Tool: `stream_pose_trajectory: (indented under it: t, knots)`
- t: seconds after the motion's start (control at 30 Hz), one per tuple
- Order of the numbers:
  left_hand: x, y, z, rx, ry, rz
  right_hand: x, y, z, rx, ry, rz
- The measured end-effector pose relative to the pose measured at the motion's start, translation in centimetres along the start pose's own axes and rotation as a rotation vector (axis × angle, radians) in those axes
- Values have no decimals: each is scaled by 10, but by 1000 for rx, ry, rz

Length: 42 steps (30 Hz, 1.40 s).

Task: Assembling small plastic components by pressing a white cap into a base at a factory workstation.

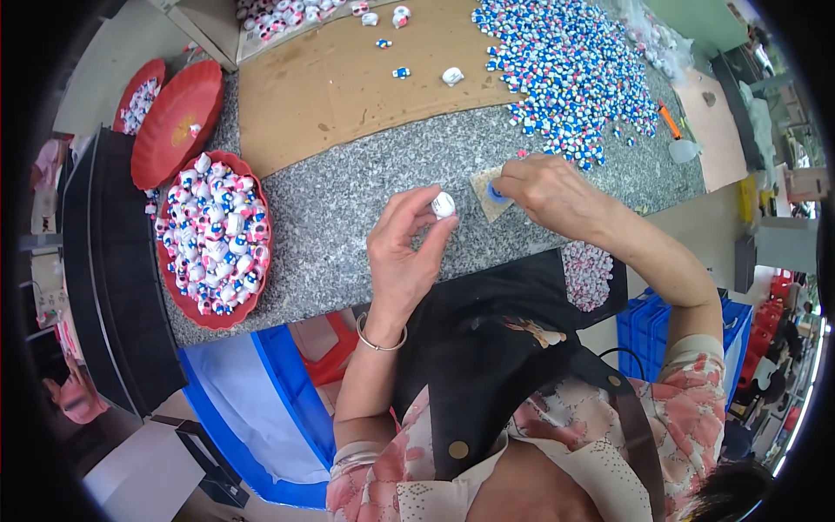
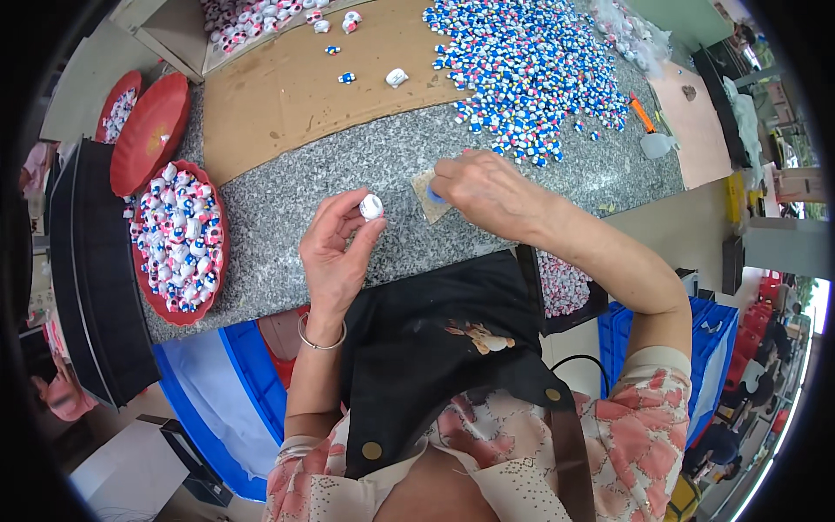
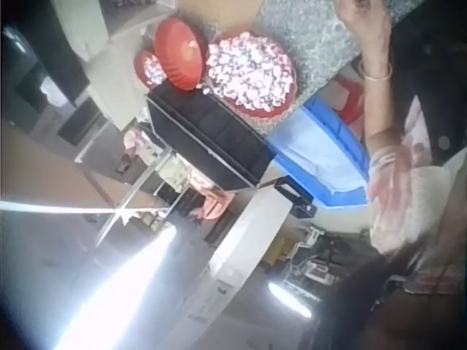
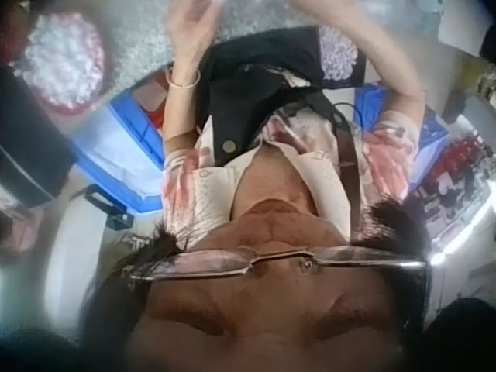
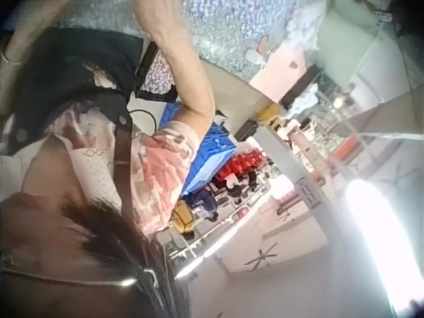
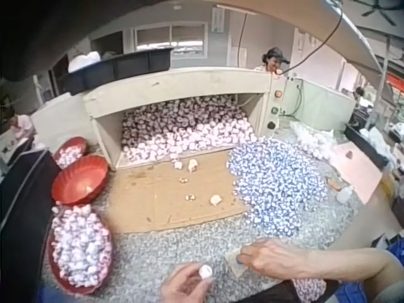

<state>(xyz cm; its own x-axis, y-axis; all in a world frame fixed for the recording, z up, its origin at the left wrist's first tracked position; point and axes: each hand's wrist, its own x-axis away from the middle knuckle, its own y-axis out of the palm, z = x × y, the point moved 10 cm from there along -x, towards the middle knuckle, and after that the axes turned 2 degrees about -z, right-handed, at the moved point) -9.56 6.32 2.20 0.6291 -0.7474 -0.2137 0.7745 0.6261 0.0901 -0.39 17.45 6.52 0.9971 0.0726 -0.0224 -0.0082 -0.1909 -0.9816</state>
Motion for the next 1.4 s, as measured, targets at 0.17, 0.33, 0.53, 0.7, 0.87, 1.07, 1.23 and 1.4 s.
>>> stream_pose_trajectory:
  t: [0.17,0.33,0.53,0.7,0.87,1.07,1.23,1.4]
  knots:
    - [-1,2,-4,-98,-6,-22,4,-8,-1,-75,0,107]
    - [-2,12,-9,-130,57,1,12,-14,2,-144,77,217]
    - [-1,31,2,-278,141,-43,29,14,36,-1070,578,223]
    - [3,52,16,-369,237,-143,40,39,32,-1410,626,145]
    - [8,66,-11,196,-199,-448,32,-20,-1,-800,154,242]
    - [26,68,-21,278,-356,-501,36,-5,-11,-879,182,296]
    - [28,49,-14,72,-382,-491,28,12,-13,-1015,144,87]
    - [-2,-88,64,-448,19,82,62,-8,67,-246,274,312]
